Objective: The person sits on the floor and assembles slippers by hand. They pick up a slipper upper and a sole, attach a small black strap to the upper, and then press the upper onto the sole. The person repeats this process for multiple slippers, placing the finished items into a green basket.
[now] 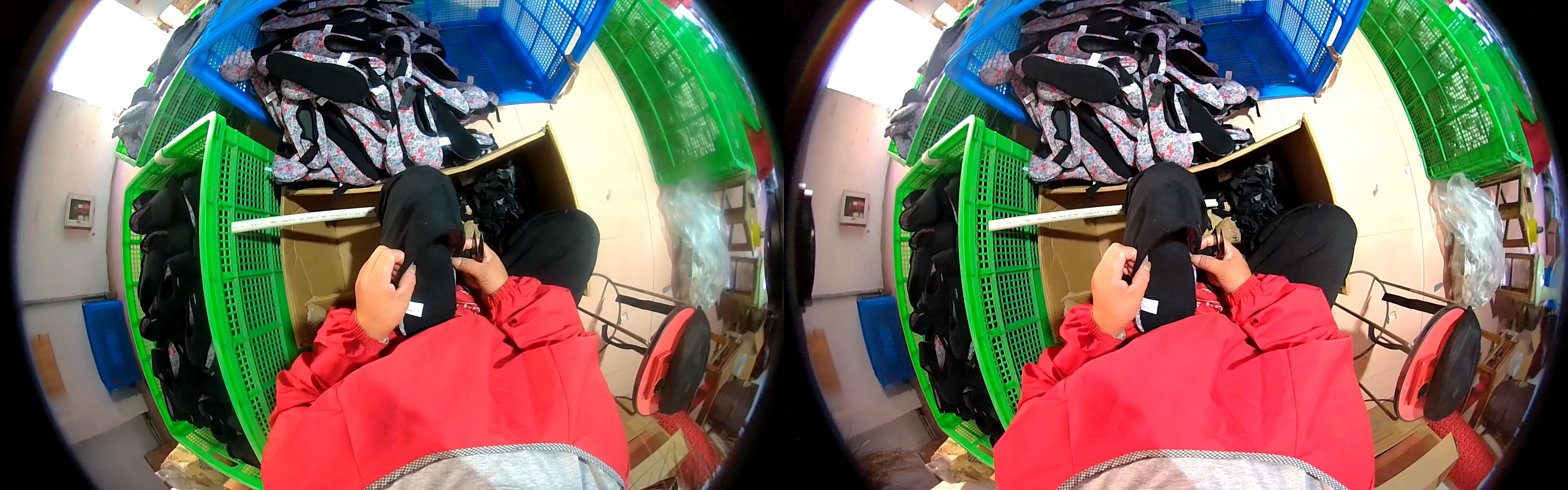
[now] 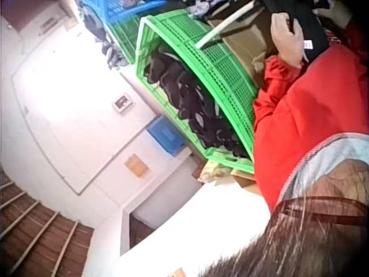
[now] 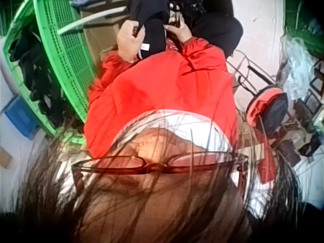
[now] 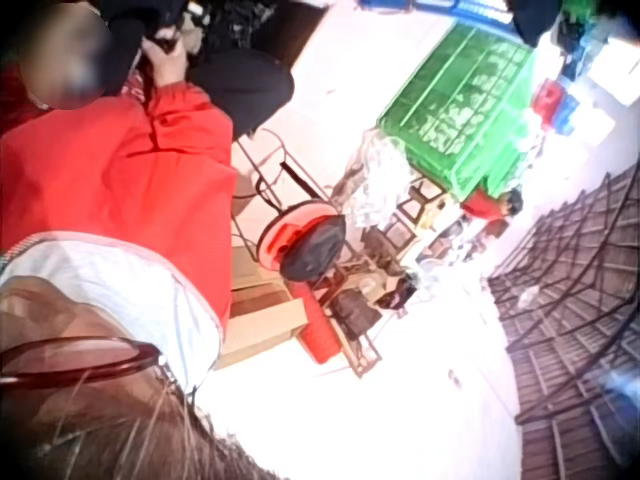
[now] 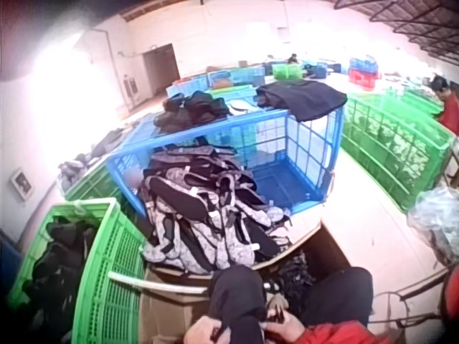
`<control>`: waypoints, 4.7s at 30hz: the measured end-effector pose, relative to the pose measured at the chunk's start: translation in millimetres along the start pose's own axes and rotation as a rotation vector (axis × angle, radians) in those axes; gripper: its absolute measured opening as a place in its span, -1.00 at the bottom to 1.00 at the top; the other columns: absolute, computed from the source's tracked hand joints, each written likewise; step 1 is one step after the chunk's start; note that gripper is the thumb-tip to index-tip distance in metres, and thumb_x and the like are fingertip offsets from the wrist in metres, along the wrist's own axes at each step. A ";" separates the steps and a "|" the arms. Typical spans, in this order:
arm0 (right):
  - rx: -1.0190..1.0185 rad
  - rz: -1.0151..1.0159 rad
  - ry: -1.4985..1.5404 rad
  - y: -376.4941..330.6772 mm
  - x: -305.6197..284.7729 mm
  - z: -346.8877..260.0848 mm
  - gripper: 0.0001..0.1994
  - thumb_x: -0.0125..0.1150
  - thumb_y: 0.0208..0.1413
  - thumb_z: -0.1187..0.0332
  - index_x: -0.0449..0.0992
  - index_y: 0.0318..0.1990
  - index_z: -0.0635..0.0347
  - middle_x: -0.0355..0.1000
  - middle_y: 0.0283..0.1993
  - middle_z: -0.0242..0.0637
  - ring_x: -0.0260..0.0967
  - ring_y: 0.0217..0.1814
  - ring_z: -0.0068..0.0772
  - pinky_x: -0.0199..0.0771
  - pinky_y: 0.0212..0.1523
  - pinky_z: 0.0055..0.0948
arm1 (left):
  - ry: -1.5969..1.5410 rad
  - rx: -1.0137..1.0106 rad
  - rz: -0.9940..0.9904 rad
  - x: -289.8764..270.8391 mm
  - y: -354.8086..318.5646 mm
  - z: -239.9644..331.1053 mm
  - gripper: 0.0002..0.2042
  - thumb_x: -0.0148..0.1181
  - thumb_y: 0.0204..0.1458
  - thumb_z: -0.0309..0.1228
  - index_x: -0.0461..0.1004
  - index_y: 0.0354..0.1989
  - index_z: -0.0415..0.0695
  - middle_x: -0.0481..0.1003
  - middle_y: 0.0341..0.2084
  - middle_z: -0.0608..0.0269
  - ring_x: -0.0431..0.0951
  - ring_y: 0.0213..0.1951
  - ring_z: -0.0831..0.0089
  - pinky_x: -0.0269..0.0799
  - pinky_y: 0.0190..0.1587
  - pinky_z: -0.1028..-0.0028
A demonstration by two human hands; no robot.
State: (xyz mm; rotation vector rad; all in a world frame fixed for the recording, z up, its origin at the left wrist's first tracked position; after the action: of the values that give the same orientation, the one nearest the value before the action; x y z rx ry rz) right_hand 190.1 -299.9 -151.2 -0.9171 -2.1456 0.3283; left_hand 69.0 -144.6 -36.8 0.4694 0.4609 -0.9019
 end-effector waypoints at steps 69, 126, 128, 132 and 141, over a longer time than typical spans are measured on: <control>-0.118 0.157 0.193 -14.7 20.9 -40.3 -0.74 0.18 0.18 0.19 0.44 -0.05 0.05 0.38 -0.51 -0.52 0.12 -0.76 -0.72 -0.02 -0.78 -0.69 | 0.400 0.449 -0.109 -12.6 42.7 62.8 -0.53 0.37 -0.25 -0.49 0.52 -0.04 -0.15 0.47 0.02 0.16 0.38 0.17 0.05 0.07 0.30 0.02; -0.114 -0.085 -0.025 -27.1 -23.4 -29.6 -0.90 0.26 0.15 0.40 0.45 -0.32 0.16 0.39 -0.46 -0.48 0.15 -0.61 -0.73 0.14 -0.58 -0.67 | 0.186 0.191 -0.651 28.9 33.8 54.9 -0.68 0.37 -0.16 -0.30 0.50 -0.24 -0.15 0.51 -0.34 0.14 0.51 -0.19 0.12 0.41 -0.10 0.28; -0.146 0.110 0.107 -21.2 -35.4 -29.9 -0.90 0.22 0.18 0.39 0.45 -0.35 0.15 0.38 -0.48 -0.48 0.02 -0.68 -0.76 -0.04 -0.67 -0.69 | 0.156 0.194 -0.639 29.4 34.9 52.9 -0.69 0.37 -0.15 -0.31 0.50 -0.24 -0.14 0.50 -0.34 0.14 0.51 -0.19 0.12 0.40 -0.10 0.28; -0.189 0.204 0.060 -17.2 -59.4 -34.8 -0.83 0.20 0.21 0.35 0.44 -0.12 0.19 0.42 -0.29 -0.35 0.12 -0.58 -0.72 0.02 -0.66 -0.72 | 0.119 0.146 -0.631 31.0 37.9 50.2 -0.72 0.36 -0.15 -0.38 0.52 -0.23 -0.15 0.51 -0.32 0.17 0.52 -0.18 0.16 0.41 -0.10 0.31; -0.168 0.058 -0.237 -30.6 -35.2 -48.5 -0.56 -0.02 0.34 0.20 0.18 0.26 0.23 0.45 -0.02 -0.29 0.27 -0.38 -0.66 0.29 -0.41 -0.65 | -0.038 0.095 -0.561 37.6 39.7 33.0 -0.87 0.28 -0.06 -0.49 0.54 -0.32 -0.20 0.52 -0.36 0.17 0.55 -0.28 0.27 0.43 -0.20 0.40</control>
State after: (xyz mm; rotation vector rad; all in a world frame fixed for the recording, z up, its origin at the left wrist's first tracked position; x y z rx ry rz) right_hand 226.1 -349.1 -122.9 -1.0827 -2.3958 0.3011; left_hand 127.8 -165.7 -23.7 0.4137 0.5270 -1.4760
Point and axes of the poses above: each hand's wrist, its own y-axis towards the middle knuckle, its own x-axis out of the palm, z = x × y, the point moved 4 cm from there along y, towards the middle knuckle
